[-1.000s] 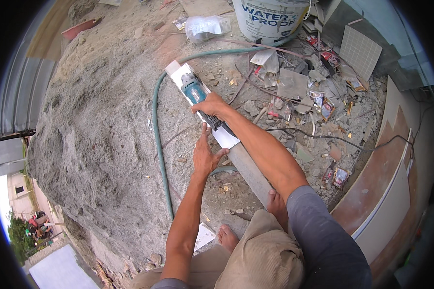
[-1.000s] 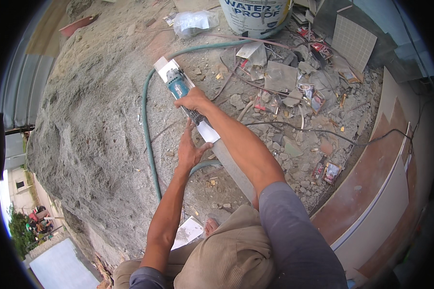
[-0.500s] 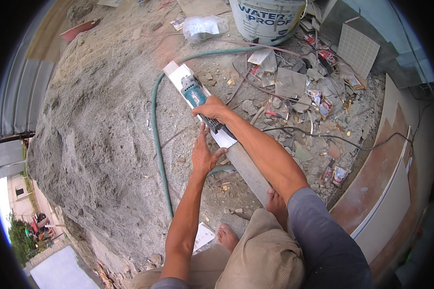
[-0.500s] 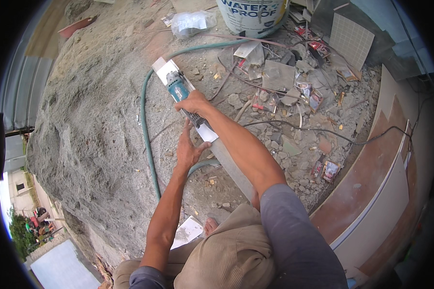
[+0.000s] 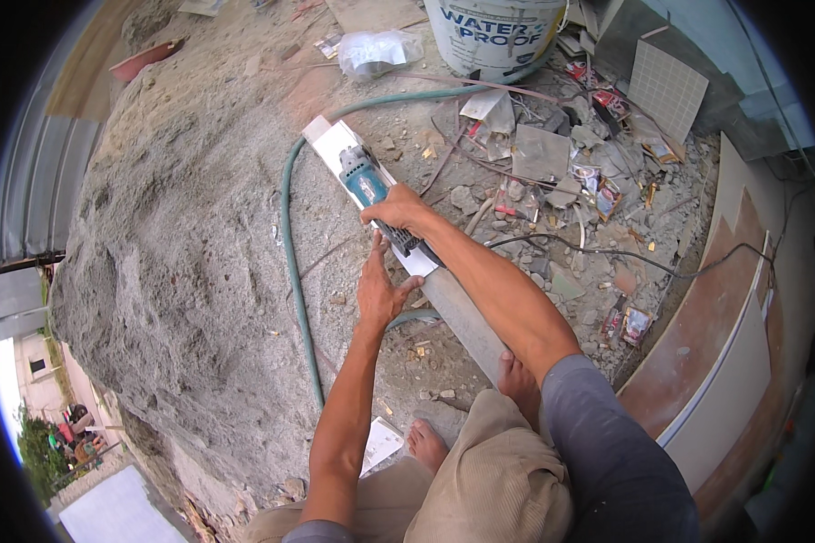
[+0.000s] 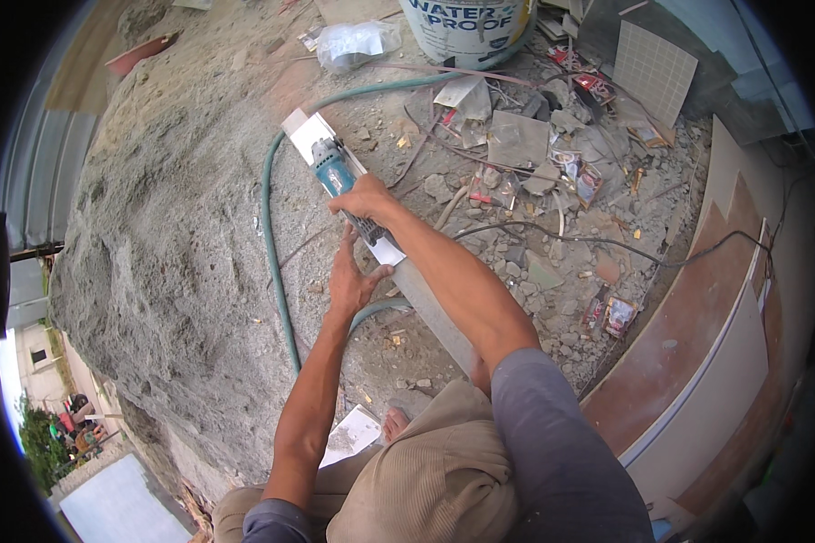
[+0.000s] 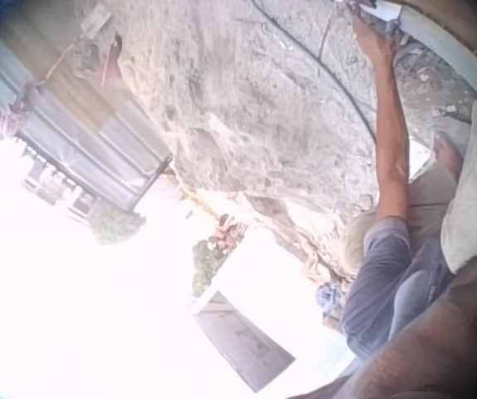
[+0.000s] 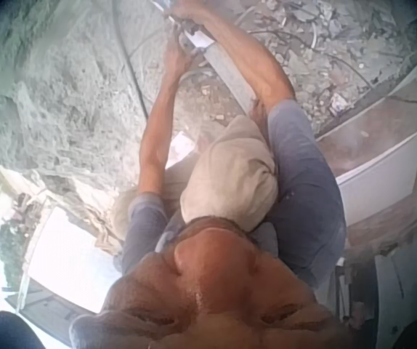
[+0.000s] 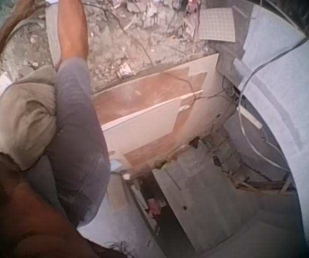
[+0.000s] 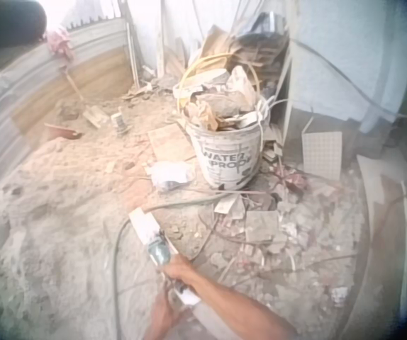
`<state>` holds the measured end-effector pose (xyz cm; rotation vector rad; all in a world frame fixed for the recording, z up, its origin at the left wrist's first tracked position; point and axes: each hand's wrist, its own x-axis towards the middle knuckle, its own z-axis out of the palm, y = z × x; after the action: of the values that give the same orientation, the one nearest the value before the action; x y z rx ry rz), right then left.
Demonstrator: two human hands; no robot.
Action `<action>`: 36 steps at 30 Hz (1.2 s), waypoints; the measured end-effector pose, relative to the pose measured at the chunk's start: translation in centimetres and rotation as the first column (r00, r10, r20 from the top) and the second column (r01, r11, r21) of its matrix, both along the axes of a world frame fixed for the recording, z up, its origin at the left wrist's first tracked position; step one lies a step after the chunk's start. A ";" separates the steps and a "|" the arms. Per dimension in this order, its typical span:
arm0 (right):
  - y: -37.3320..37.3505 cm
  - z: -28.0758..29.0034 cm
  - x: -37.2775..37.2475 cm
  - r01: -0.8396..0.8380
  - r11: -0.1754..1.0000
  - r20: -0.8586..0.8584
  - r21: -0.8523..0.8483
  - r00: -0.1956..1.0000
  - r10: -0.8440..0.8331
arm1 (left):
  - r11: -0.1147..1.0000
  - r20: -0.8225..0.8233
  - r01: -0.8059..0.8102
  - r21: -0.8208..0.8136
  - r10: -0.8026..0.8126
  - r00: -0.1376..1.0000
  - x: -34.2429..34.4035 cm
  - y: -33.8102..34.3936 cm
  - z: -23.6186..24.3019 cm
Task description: The person uses a manual tile cutter to score and snap a white plank, then carries the pieces outside. The person then uses an angle grinder to cut another white plank on the ground.
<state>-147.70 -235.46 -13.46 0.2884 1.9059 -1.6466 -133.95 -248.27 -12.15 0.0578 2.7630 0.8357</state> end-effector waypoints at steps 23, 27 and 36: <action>0.6 -1.3 1.9 0.007 0.999 0.006 0.031 1.000 -0.007 | 1.000 0.043 -0.009 0.004 0.008 0.999 -0.2 0.0 -0.3; 0.8 -1.3 2.4 -0.022 1.000 0.032 -0.004 0.999 0.022 | 0.999 0.083 -0.039 0.003 0.038 0.996 -0.1 0.1 0.3; 1.1 -1.1 2.9 -0.015 1.000 0.030 0.009 0.999 0.015 | 1.000 0.064 -0.027 0.009 0.026 0.998 -0.1 -0.1 0.0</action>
<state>-144.80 -234.35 -14.58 0.3003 1.8890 -1.6153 -134.07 -248.33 -12.13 -0.0034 2.7062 0.8423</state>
